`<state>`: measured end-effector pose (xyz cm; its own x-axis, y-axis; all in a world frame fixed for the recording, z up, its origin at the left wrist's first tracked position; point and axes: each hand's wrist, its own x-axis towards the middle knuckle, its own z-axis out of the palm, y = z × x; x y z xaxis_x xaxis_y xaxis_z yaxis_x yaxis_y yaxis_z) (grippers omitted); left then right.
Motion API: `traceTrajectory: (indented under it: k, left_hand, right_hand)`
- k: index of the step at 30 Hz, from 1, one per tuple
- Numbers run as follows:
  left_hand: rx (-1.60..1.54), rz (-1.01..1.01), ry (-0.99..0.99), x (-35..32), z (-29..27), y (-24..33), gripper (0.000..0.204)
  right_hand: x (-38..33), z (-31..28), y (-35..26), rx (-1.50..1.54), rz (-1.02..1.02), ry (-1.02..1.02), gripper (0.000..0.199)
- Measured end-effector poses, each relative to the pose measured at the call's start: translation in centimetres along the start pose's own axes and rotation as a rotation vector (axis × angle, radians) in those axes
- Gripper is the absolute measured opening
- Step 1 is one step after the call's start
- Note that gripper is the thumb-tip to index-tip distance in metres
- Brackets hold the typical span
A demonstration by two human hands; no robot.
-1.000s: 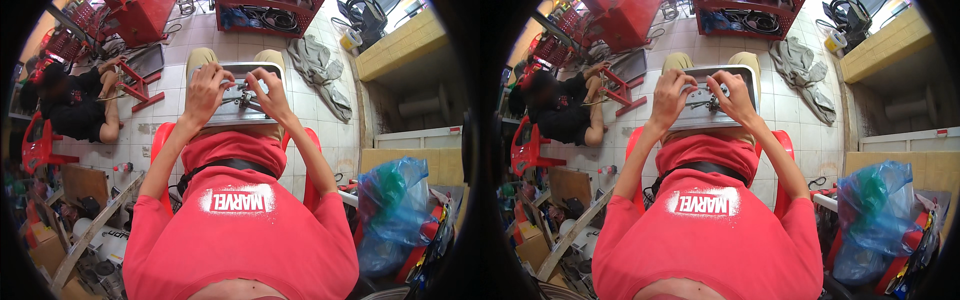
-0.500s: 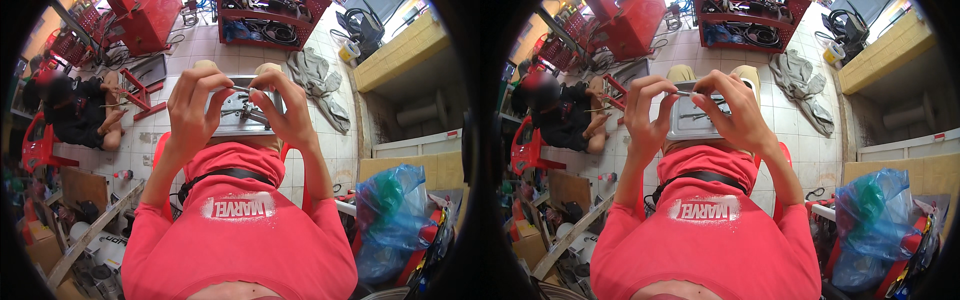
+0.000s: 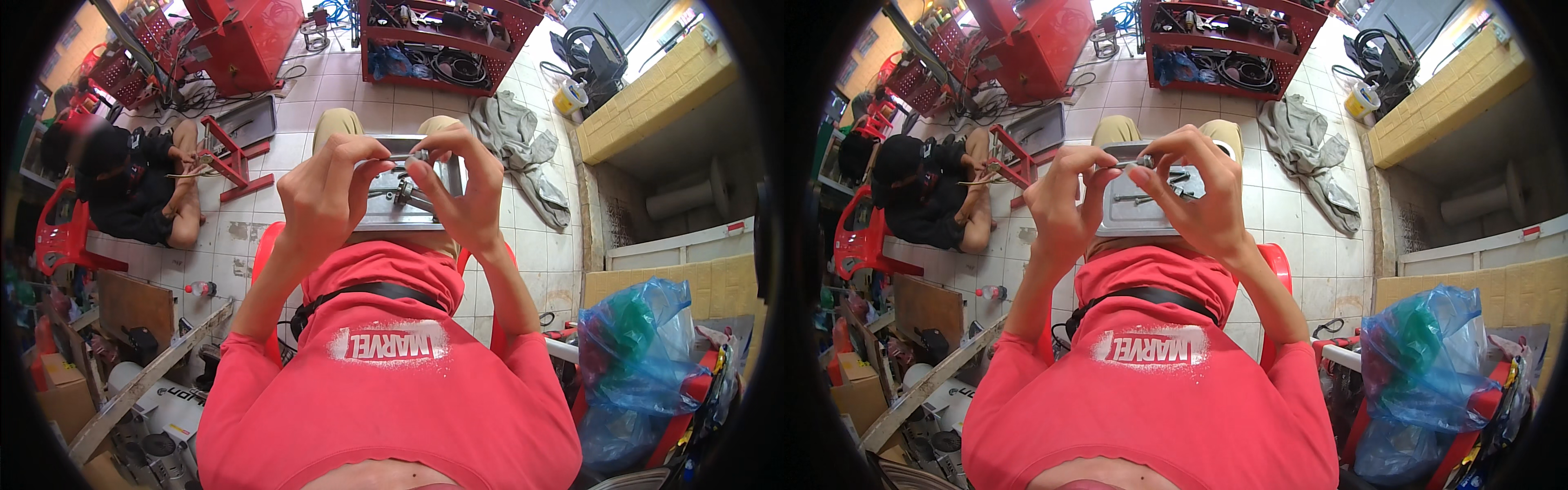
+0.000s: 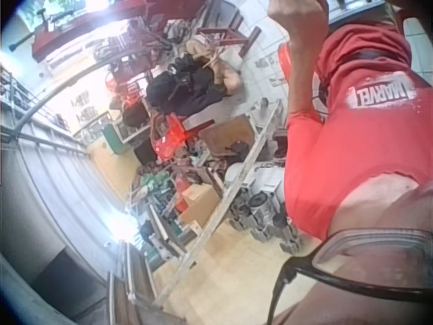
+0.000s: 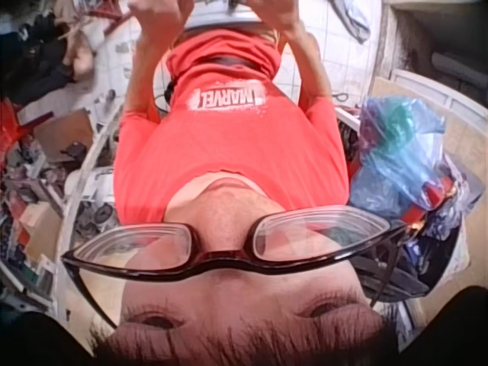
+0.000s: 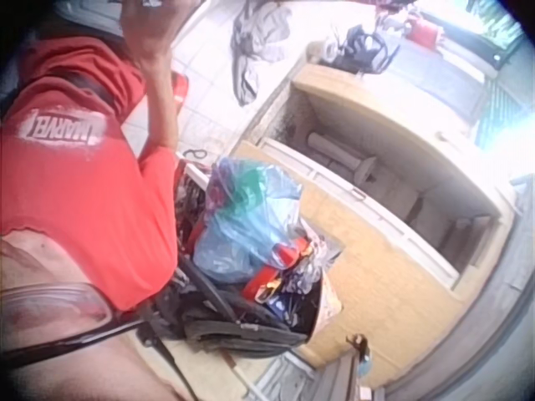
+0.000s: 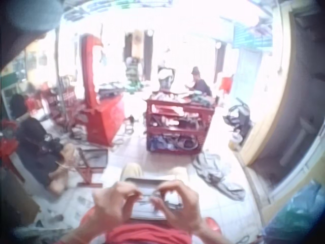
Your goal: The person sits on a red plastic chair in a workshop, assembling small mechanical components on a metal tray resting on their lap. They manipulate a cylindrical metal part, a circular ring, and a rod, fitting them together by hand. The person repeatedly adjusts the assembly, rotating the parts to align them, and places the components back on the tray between adjustments.
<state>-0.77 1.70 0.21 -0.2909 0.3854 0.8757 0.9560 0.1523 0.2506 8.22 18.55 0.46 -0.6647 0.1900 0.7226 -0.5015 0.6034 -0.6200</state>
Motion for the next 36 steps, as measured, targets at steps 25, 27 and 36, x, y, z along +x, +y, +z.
traceTrajectory:
  k: [25,27,36]
  left_hand:
    - [-0.668,-0.56,-0.277,-1.7,3.4,-0.2,0.021]
    - [-0.718,-0.582,-0.299,-1.7,3.2,-0.2,0.025]
    - [-0.823,-0.589,-0.322,-1.6,2.6,-0.1,0.024]
  right_hand:
    - [-1.1,0.4,3.0,0.177,0.228,0.101,0.019]
    - [-1.0,0.4,3.0,0.221,0.239,0.084,0.02]
    - [-0.8,0.0,1.9,0.165,0.224,0.057,0.021]
